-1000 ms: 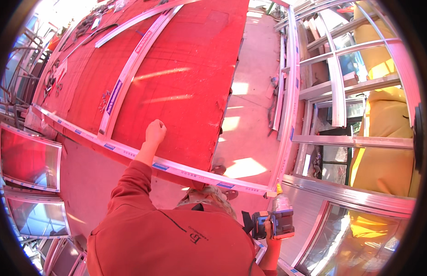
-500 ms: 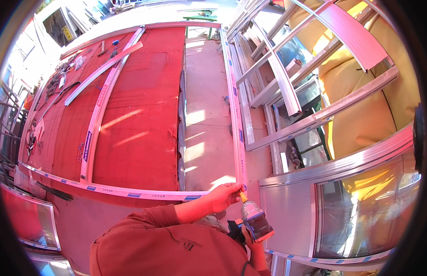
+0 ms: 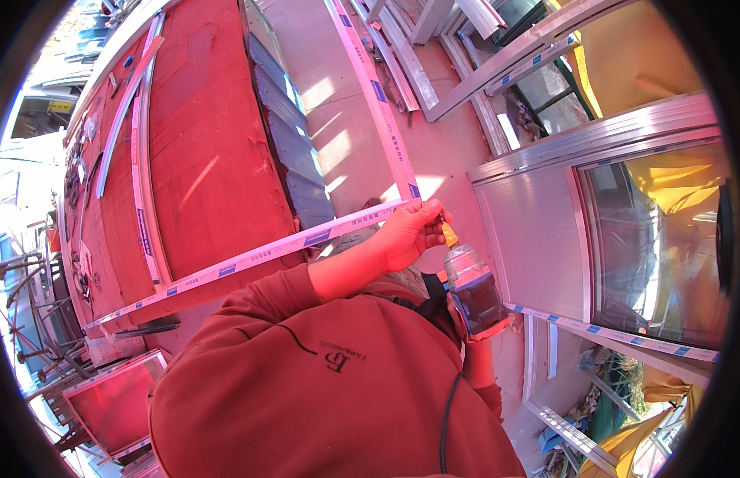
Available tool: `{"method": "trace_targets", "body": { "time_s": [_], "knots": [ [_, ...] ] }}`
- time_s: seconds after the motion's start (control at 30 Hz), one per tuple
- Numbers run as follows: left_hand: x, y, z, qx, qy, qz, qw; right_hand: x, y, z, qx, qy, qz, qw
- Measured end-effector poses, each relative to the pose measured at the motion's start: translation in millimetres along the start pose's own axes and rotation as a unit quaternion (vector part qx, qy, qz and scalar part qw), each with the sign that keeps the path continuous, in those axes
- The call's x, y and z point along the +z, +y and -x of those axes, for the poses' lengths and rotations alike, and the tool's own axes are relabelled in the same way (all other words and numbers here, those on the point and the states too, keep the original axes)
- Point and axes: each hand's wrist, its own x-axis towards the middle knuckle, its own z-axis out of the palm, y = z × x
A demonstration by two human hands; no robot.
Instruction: The person assembles an aluminum frame structure on a red work surface using a cordless drill. They position long aluminum profiles, insert screws, and fasten the pieces together to form a rectangular frame.
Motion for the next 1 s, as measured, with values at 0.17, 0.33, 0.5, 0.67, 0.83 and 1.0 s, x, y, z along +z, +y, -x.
{"method": "trace_targets", "body": {
  "time_s": [0.17, 0.33, 0.5, 0.67, 0.83, 1.0],
  "knots": [
    [-2.1, 3.3, -14.7, -0.025, -0.021, -0.035, 0.999, -3.4, 3.7, -0.4, 0.052, -0.026, -0.033, 0.998],
    [-25.2, 10.7, -46.1, -0.039, -0.024, -0.162, 0.986, 10.9, -7.9, 9.1, 0.051, 0.035, 0.168, 0.984],
    [-70.7, 72.5, -95.5, 0.321, -0.082, -0.815, 0.476, -8.0, -31.6, -18.7, 0.235, 0.019, -0.158, 0.959],
    [-95.3, 81.9, -115.3, 0.153, -0.219, -0.901, 0.343, -7.8, -38.9, -22.3, 0.168, 0.097, -0.096, 0.976],
    [-93.2, 71.6, -106.3, 0.198, -0.218, -0.898, 0.328, -8.7, -56.6, -29.2, 0.164, 0.093, -0.055, 0.98],
    [-108.6, 65.3, -110.3, 0.248, -0.22, -0.853, 0.404, -18.6, -76.6, -49.1, 0.2, 0.053, -0.097, 0.973]
  ]
}}
